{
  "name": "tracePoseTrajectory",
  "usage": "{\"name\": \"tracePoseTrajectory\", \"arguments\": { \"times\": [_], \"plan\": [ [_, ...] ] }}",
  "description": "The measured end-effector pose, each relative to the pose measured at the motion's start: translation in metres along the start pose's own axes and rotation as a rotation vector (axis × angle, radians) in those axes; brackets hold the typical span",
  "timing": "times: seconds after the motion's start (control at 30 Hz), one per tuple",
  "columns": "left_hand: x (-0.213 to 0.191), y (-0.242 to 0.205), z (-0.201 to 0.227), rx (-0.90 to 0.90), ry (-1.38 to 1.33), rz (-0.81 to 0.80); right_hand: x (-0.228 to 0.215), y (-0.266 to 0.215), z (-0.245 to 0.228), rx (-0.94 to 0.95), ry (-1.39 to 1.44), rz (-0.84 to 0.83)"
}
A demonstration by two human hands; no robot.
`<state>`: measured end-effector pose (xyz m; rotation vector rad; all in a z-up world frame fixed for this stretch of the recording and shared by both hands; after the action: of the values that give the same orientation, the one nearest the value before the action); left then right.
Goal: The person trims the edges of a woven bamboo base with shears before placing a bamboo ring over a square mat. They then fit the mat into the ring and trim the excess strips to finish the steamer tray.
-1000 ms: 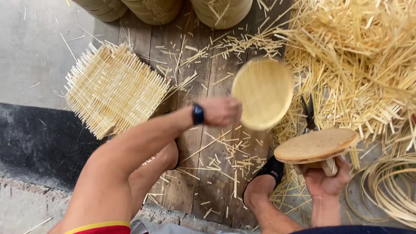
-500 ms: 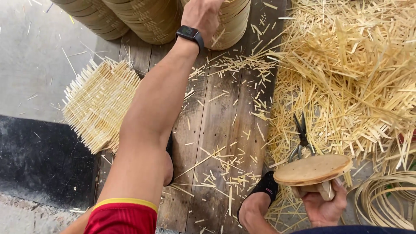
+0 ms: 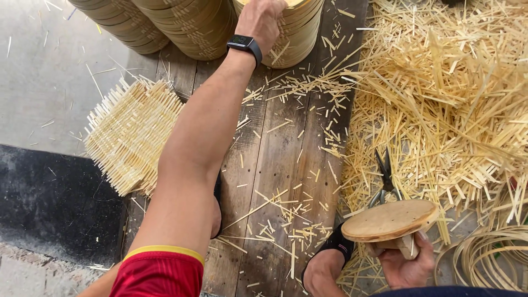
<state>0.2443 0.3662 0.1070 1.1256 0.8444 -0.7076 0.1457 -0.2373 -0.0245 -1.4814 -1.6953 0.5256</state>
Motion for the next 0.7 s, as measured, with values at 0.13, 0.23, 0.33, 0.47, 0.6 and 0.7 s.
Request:
{"name": "tracePoseTrajectory", "arguments": {
  "times": [0.13, 0.23, 0.33, 0.47, 0.6, 0.7],
  "plan": [
    [0.006, 0.001, -0.006, -0.024, -0.006, -0.045, 0.007, -0.001, -0.001, -0.027, -0.004, -0.035],
    [0.007, 0.001, -0.011, -0.015, -0.077, -0.031, 0.011, -0.002, 0.0, -0.012, -0.008, -0.013],
    [0.009, -0.003, -0.009, -0.012, -0.032, -0.038, 0.019, -0.004, 0.0, 0.002, 0.01, -0.033],
    [0.001, -0.003, 0.005, 0.024, 0.038, 0.01, 0.029, -0.002, 0.004, -0.015, -0.005, -0.062],
    [-0.005, -0.076, 0.076, 0.082, -0.056, 0.128, 0.048, 0.002, 0.02, 0.042, 0.08, -0.222],
    [0.061, -0.224, 0.137, -0.683, -0.614, -0.682, 0.097, 0.002, 0.029, 0.152, 0.496, -0.654]
  ]
}}
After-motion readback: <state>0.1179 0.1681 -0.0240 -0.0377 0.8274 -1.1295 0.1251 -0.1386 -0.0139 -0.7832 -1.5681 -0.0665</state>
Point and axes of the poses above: each hand's wrist, its own y-axis towards the middle knuckle, its own x-axis out of the palm, z = x × y, the point moved 7 cm from there along y, towards the middle knuckle
